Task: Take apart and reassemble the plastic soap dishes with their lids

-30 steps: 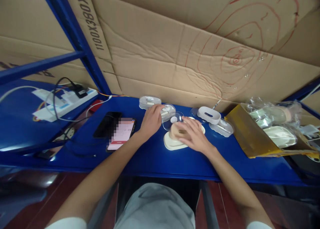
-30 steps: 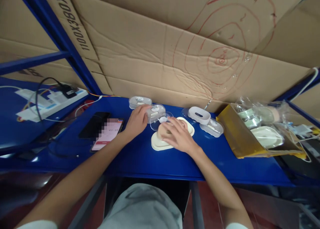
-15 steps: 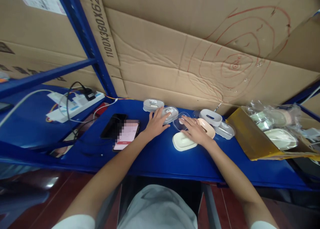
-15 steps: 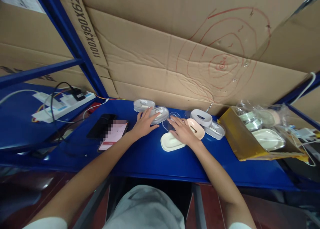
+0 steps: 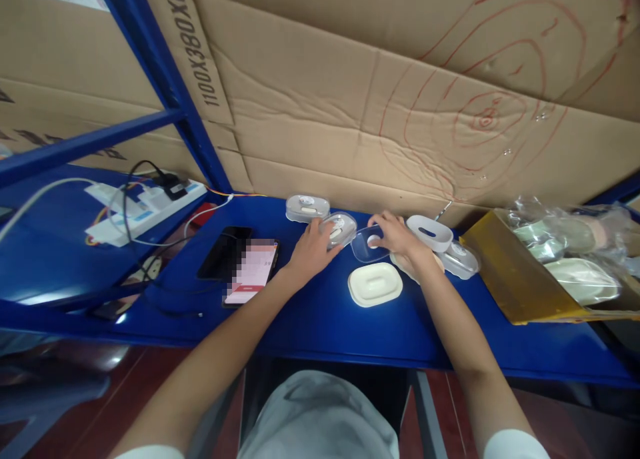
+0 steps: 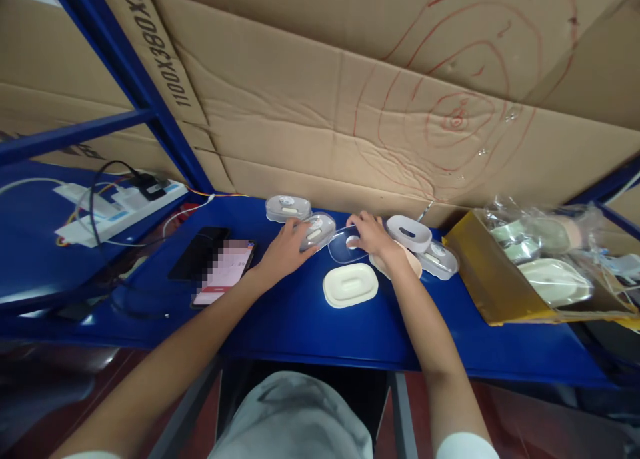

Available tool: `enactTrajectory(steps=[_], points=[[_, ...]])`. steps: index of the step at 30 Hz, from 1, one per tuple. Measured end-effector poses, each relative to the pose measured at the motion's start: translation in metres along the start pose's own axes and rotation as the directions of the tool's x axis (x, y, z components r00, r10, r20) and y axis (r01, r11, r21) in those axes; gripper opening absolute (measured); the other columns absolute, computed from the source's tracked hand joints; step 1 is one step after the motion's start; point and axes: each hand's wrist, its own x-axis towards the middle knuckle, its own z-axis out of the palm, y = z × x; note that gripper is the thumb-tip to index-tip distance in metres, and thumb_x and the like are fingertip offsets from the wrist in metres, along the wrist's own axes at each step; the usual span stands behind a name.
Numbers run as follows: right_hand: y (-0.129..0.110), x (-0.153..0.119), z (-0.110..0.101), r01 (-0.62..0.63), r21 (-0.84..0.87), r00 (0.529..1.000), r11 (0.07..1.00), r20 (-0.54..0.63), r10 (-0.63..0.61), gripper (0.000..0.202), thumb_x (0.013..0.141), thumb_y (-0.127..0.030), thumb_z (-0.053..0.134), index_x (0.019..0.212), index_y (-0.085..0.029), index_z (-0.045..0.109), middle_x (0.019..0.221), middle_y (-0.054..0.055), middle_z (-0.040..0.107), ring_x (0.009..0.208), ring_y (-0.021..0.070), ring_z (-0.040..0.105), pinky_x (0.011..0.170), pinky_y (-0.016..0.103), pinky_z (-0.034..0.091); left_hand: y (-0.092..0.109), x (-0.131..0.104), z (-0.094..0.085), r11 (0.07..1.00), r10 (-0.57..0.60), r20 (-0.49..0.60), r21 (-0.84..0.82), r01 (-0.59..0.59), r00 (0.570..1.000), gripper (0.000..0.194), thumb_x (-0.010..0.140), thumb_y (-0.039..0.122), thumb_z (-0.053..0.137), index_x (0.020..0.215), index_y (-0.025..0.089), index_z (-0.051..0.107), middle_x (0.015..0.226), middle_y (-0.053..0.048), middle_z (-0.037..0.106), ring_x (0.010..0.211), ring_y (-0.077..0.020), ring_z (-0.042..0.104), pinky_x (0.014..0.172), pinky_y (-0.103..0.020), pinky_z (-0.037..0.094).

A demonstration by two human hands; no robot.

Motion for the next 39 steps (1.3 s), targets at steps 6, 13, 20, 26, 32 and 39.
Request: enactTrajectory(steps=[6,13,20,26,32,39], points=[[-0.007,-0.003,-0.012,-0.041,-0.058,0.996,0.997,-0.083,0.036,0.028,0.097,-0.011,0.052,0.123,-0.017,0.060,0.131,0.021,0.061,0.122,0.0368,0.056,0.106,0.050,0.038,0.001,-0.001,0.002,0.999,-0.038,0.000,-0.003,0.038,0.999,0.050,0.108,0.045,0.058,0.148,0.016,0.054,0.140,-0.020,0.058,0.129,-0.0368,0.063,0.106,-0.049,0.055],[-0.016,-0.024,-0.010,-0.015,0.014,0.991,1.000,0.136,0.013,0.053,0.079,-0.028,0.083,0.129,-0.024,0.066,0.132,0.014,0.065,0.122,0.0371,0.060,0.103,0.049,0.044,0.022,-0.006,-0.014,0.994,0.022,-0.003,0.108,-0.022,1.000,0.037,0.107,0.033,0.055,0.139,0.015,0.064,0.151,-0.022,0.053,0.140,-0.0398,0.052,0.116,-0.056,0.040],[-0.029,-0.023,-0.011,0.085,0.125,0.978,0.988,0.179,-0.107,0.048,0.097,-0.038,0.073,0.143,-0.028,0.066,0.158,0.013,0.057,0.148,0.0359,0.051,0.117,0.055,0.037,0.043,-0.019,-0.011,0.981,0.062,0.072,0.179,-0.074,0.995,0.027,0.102,0.027,0.064,0.121,0.013,0.077,0.132,-0.023,0.063,0.128,-0.0442,0.055,0.105,-0.060,0.040],[-0.061,-0.001,-0.004,0.227,0.189,0.954,0.955,0.154,-0.257,0.045,0.094,-0.022,0.078,0.138,-0.028,0.070,0.152,0.011,0.066,0.144,0.0321,0.056,0.115,0.049,0.039,0.034,-0.016,-0.008,0.984,0.075,0.089,0.153,-0.088,0.993,0.025,0.104,0.027,0.061,0.120,0.017,0.078,0.127,-0.018,0.067,0.121,-0.0382,0.061,0.099,-0.053,0.044],[-0.069,0.006,-0.009,0.235,0.222,0.958,0.946,0.114,-0.265,0.033,0.101,-0.023,0.071,0.133,-0.027,0.073,0.140,0.011,0.073,0.138,0.0324,0.060,0.110,0.048,0.035,0.023,-0.011,-0.013,0.993,0.076,0.054,0.083,-0.080,0.996,0.031,0.111,0.036,0.051,0.123,0.022,0.076,0.131,-0.014,0.069,0.122,-0.0339,0.063,0.104,-0.052,0.042],[-0.058,0.008,-0.008,0.182,0.245,0.960,0.952,0.163,-0.225,0.033,0.087,-0.023,0.086,0.120,-0.028,0.081,0.132,0.007,0.078,0.127,0.0344,0.065,0.103,0.043,0.033,-0.005,0.027,-0.036,0.995,0.062,0.050,0.073,-0.065,0.997,0.037,0.113,0.036,0.040,0.136,0.024,0.067,0.139,-0.012,0.069,0.133,-0.0287,0.061,0.114,-0.046,0.040]])
